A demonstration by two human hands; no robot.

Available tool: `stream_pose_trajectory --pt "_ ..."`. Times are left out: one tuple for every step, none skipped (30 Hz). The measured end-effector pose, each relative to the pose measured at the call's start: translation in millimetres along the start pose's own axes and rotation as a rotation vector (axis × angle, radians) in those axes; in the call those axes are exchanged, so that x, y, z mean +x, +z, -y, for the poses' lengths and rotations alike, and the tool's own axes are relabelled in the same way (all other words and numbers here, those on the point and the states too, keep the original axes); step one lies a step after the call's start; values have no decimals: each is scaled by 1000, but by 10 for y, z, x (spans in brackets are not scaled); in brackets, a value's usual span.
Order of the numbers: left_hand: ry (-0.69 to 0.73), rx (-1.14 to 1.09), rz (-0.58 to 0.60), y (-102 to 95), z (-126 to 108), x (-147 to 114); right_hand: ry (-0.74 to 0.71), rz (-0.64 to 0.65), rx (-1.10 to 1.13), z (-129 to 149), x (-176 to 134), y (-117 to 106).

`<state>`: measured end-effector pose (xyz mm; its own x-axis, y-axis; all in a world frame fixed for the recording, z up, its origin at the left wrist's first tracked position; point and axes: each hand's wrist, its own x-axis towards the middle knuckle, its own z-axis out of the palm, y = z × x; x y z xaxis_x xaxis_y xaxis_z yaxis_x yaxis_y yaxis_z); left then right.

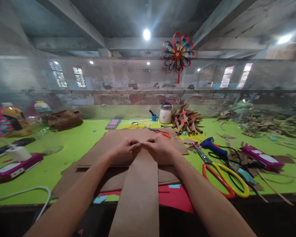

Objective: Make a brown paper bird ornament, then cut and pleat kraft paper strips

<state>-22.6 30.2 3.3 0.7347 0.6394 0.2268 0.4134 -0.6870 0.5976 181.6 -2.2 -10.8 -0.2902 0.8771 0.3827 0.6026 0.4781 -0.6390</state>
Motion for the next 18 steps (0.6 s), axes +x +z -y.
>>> stream_pose_trajectory --pt "4 -5 9 2 -2 -10 4 2 -7 -12 2 -5" --pt "6 -4 20 3 -3 -22 11 1 -14 -23 4 -9" --pt "6 5 27 4 -2 -37 17 -1 -21 -33 6 -12" --pt "3 18 25 4 0 -51 19 1 -26 -42 9 -15" --pt "-4 32 19 1 2 -62 19 8 -28 -50 11 -19" --pt "-11 41 11 -7 4 -69 19 20 -24 -58 13 -25" --pt "-20 47 4 -19 7 -70 22 30 -11 -65 14 -35" --pt "-28 46 6 -36 12 -66 28 40 14 -74 14 -50" --pt "-33 39 19 -57 17 -56 37 47 49 -83 11 -68" --pt "-38 25 39 -78 25 -43 49 47 94 -94 7 -90" --pt "-44 7 58 -97 34 -29 64 40 139 -105 2 -114" --pt "-51 -14 71 -113 44 -15 79 32 179 -116 -4 -136" --pt "-61 -38 75 -122 57 -2 90 27 207 -126 -10 -156" --pt "-76 -66 74 -126 71 9 99 24 219 -134 -16 -171" --pt "-96 -99 69 -124 87 18 106 23 218 -138 -20 -181" --pt "-118 -134 61 -118 105 25 108 24 212 -139 -23 -185" --pt "-141 -166 51 -112 123 30 107 28 205 -137 -23 -184" --pt "-164 -195 41 -106 142 35 108 32 202 -131 -22 -178"
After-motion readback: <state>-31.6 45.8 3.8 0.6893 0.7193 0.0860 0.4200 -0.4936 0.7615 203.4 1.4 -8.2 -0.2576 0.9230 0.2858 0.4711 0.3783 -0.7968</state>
